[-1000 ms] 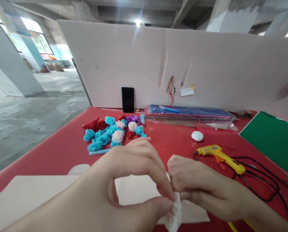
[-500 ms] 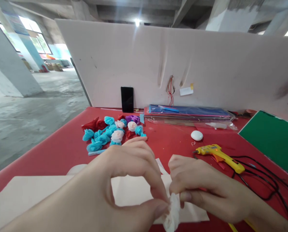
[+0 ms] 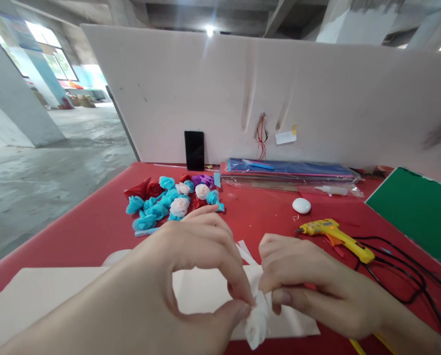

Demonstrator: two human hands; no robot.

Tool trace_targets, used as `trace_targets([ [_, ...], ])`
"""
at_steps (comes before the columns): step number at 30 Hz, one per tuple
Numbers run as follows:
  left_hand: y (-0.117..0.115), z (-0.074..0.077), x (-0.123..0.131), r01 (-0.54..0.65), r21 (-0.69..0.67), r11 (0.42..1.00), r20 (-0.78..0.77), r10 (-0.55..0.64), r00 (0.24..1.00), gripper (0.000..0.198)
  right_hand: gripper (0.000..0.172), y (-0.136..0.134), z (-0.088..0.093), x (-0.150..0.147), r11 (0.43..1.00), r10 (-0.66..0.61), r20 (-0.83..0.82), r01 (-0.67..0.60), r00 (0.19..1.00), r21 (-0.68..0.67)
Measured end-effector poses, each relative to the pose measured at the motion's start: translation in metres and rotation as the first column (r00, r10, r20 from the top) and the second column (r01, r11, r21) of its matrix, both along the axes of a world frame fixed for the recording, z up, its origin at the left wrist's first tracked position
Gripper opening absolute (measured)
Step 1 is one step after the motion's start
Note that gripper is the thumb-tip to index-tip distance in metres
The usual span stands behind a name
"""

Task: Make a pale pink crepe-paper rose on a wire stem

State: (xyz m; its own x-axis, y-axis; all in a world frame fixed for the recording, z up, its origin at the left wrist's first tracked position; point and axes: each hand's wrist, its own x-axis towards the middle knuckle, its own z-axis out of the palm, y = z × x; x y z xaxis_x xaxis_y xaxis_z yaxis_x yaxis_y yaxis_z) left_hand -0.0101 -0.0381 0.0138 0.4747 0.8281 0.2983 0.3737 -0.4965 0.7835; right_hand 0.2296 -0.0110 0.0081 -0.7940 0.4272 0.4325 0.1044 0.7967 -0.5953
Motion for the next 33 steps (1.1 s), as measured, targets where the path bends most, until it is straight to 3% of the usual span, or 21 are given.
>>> trace_targets([
  [3,0.004,0.002,0.004,0.044,0.051,0.998,0.045,-0.046,0.998,0.022,0.043,0.001,-0.001,0.000,1.000,-0.002,-0.007,0.002,1.000,-0.011],
  [6,0.010,0.006,0.008,0.089,0.014,0.996,0.100,-0.090,0.991,0.022,0.043,0.004,-0.003,-0.001,1.000,0.008,-0.016,-0.008,1.000,-0.009],
  [9,0.013,0.008,0.010,0.136,-0.127,0.983,0.145,-0.118,0.982,0.020,0.045,0.006,-0.004,-0.001,1.000,0.024,-0.004,-0.024,1.000,0.010],
  [13,0.014,0.008,0.009,0.269,-0.384,0.883,0.143,-0.231,0.962,0.018,0.049,0.008,-0.008,-0.002,0.998,0.057,0.013,-0.057,0.998,-0.002],
  [16,0.016,0.006,0.008,0.309,-0.473,0.825,0.149,-0.271,0.951,0.014,0.048,0.009,-0.009,-0.003,0.997,0.075,-0.006,-0.075,0.997,-0.016],
  [21,0.020,0.005,0.009,0.355,-0.516,0.779,0.207,-0.289,0.935,0.016,0.048,0.008,-0.009,-0.001,0.996,0.083,-0.016,-0.083,0.996,-0.027],
  [33,0.008,0.009,0.008,0.302,-0.528,0.794,0.157,-0.258,0.953,0.011,0.057,0.009,-0.007,-0.001,0.925,0.203,-0.013,-0.197,0.979,-0.325],
])
